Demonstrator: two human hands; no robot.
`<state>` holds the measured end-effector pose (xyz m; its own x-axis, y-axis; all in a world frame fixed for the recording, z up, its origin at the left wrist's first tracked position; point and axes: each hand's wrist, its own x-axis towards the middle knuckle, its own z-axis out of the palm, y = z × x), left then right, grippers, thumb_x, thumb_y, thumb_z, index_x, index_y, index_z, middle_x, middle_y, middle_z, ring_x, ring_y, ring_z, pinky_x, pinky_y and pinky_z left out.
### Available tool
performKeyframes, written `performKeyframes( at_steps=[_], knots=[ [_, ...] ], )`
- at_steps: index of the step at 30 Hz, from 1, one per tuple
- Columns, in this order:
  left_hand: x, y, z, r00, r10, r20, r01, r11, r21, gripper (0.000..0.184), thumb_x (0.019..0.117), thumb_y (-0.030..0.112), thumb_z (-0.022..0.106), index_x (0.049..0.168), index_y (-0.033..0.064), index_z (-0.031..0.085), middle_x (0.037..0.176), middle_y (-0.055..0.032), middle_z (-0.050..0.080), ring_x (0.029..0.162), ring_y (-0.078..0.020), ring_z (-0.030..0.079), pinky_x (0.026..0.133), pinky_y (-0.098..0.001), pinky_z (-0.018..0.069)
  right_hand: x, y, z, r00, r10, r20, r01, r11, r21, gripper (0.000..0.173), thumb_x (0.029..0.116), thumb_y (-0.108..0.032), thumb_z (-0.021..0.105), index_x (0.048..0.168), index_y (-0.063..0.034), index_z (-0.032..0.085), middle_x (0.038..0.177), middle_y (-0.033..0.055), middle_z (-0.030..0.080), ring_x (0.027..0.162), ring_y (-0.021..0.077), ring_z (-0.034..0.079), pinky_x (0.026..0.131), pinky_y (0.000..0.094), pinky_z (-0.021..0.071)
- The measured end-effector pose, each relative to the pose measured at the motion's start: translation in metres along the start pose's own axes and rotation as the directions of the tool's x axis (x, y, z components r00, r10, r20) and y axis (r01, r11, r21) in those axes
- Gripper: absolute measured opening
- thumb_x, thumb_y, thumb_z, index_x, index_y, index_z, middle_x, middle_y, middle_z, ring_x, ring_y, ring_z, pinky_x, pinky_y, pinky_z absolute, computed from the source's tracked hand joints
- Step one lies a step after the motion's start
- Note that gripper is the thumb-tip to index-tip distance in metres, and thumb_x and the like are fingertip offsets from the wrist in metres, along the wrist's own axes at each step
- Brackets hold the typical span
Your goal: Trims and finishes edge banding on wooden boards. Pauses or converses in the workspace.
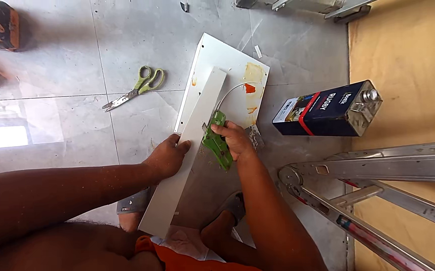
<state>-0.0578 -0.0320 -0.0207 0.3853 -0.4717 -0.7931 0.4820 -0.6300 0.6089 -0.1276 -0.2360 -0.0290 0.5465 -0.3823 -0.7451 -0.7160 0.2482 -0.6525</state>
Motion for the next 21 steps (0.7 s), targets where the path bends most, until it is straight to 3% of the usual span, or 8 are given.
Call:
performKeyframes(
  at_steps=[4, 6, 8, 11, 14, 17, 19, 21],
  knots=[
    [0.003, 0.001, 0.001, 1.0, -0.002, 0.009, 0.002, 1.0, 0.013, 0.038, 0.1096, 0.045, 0.043, 0.127, 0.0118, 0.052, 0.092, -0.0125, 0.065, 0.078, -0.0216, 0.067, 0.071, -0.0407, 0.0568, -0.021, 0.014, 0.005, 0.998, 0.006, 0.059, -0.008, 1.0, 0.021, 0.054, 0.0983, -0.02, 0.07, 0.144, -0.0095, 0.044, 0.11, 0.0166, 0.069, 0.088, 0.0255, 0.071, 0.078, 0.0434, 0.0617],
    [0.004, 0.003, 0.0, 1.0, 0.006, 0.008, -0.006, 1.0, 0.018, 0.04, 0.1093, 0.046, 0.043, 0.127, 0.012, 0.053, 0.092, -0.0122, 0.065, 0.078, -0.0211, 0.066, 0.071, -0.0403, 0.0563, -0.032, 0.019, 0.005, 0.995, -0.099, 0.026, 0.097, 0.993, 0.066, 0.07, 0.098, -0.011, 0.069, 0.157, -0.0173, 0.031, 0.116, 0.0175, 0.069, 0.092, 0.0269, 0.072, 0.08, 0.045, 0.0625],
    [0.004, 0.003, -0.001, 1.0, 0.003, 0.001, -0.003, 1.0, -0.003, 0.039, 0.1088, 0.046, 0.043, 0.124, 0.0117, 0.055, 0.091, -0.0116, 0.065, 0.078, -0.021, 0.065, 0.07, -0.0406, 0.0551, -0.039, 0.017, -0.007, 0.961, -0.271, -0.05, 0.275, 0.956, 0.101, 0.07, 0.0992, -0.009, 0.06, 0.16, -0.0209, 0.027, 0.11, 0.011, 0.07, 0.085, 0.0193, 0.072, 0.074, 0.0399, 0.0627],
    [0.008, 0.0, -0.005, 1.0, -0.02, 0.019, 0.021, 0.998, -0.065, 0.038, 0.1088, 0.045, 0.046, 0.124, 0.0123, 0.056, 0.095, -0.0119, 0.066, 0.082, -0.0221, 0.067, 0.072, -0.0427, 0.0567, -0.039, 0.002, -0.04, 0.883, -0.444, -0.153, 0.47, 0.822, 0.321, 0.031, 0.1048, -0.012, 0.037, 0.127, -0.0183, 0.058, 0.1, -0.0015, 0.069, 0.084, 0.0099, 0.07, 0.072, 0.0311, 0.0615],
    [0.008, 0.0, -0.004, 0.999, -0.022, 0.032, 0.025, 0.996, -0.088, 0.037, 0.1091, 0.044, 0.045, 0.123, 0.012, 0.056, 0.095, -0.0117, 0.065, 0.083, -0.0218, 0.066, 0.073, -0.0422, 0.0559, -0.046, -0.009, -0.065, 0.859, -0.505, -0.083, 0.455, 0.68, 0.575, 0.05, 0.1061, -0.022, 0.018, 0.114, -0.0135, 0.067, 0.105, 0.0047, 0.075, 0.091, 0.0157, 0.073, 0.079, 0.0306, 0.0617],
    [0.008, 0.004, -0.002, 0.999, -0.019, 0.044, 0.023, 0.995, -0.1, 0.037, 0.1092, 0.045, 0.044, 0.122, 0.0113, 0.055, 0.095, -0.012, 0.065, 0.083, -0.0219, 0.066, 0.073, -0.0421, 0.0558, -0.051, -0.007, -0.062, 0.88, -0.475, -0.017, 0.425, 0.771, 0.475, 0.033, 0.1026, -0.018, 0.034, 0.105, -0.0163, 0.067, 0.103, 0.0024, 0.077, 0.09, 0.0132, 0.074, 0.081, 0.0291, 0.0617],
    [0.007, 0.004, -0.001, 0.999, -0.019, 0.042, 0.023, 0.995, -0.095, 0.038, 0.1089, 0.046, 0.045, 0.122, 0.0114, 0.055, 0.095, -0.012, 0.065, 0.082, -0.022, 0.066, 0.073, -0.0421, 0.0558, -0.044, 0.007, -0.047, 0.931, -0.363, -0.017, 0.337, 0.843, 0.419, 0.024, 0.1045, -0.021, 0.046, 0.096, -0.0149, 0.068, 0.076, -0.0016, 0.072, 0.066, 0.0091, 0.069, 0.066, 0.0276, 0.0612],
    [0.006, 0.005, -0.001, 0.999, -0.017, 0.042, 0.02, 0.996, -0.093, 0.038, 0.1089, 0.045, 0.045, 0.123, 0.0115, 0.055, 0.095, -0.0121, 0.065, 0.082, -0.0219, 0.066, 0.073, -0.0417, 0.0558, -0.036, 0.024, -0.035, 0.976, -0.213, -0.035, 0.205, 0.862, 0.464, 0.027, 0.1064, -0.02, 0.043, 0.087, -0.0142, 0.061, 0.052, -0.0046, 0.052, 0.044, 0.0062, 0.052, 0.049, 0.0251, 0.0521]
  ],
)
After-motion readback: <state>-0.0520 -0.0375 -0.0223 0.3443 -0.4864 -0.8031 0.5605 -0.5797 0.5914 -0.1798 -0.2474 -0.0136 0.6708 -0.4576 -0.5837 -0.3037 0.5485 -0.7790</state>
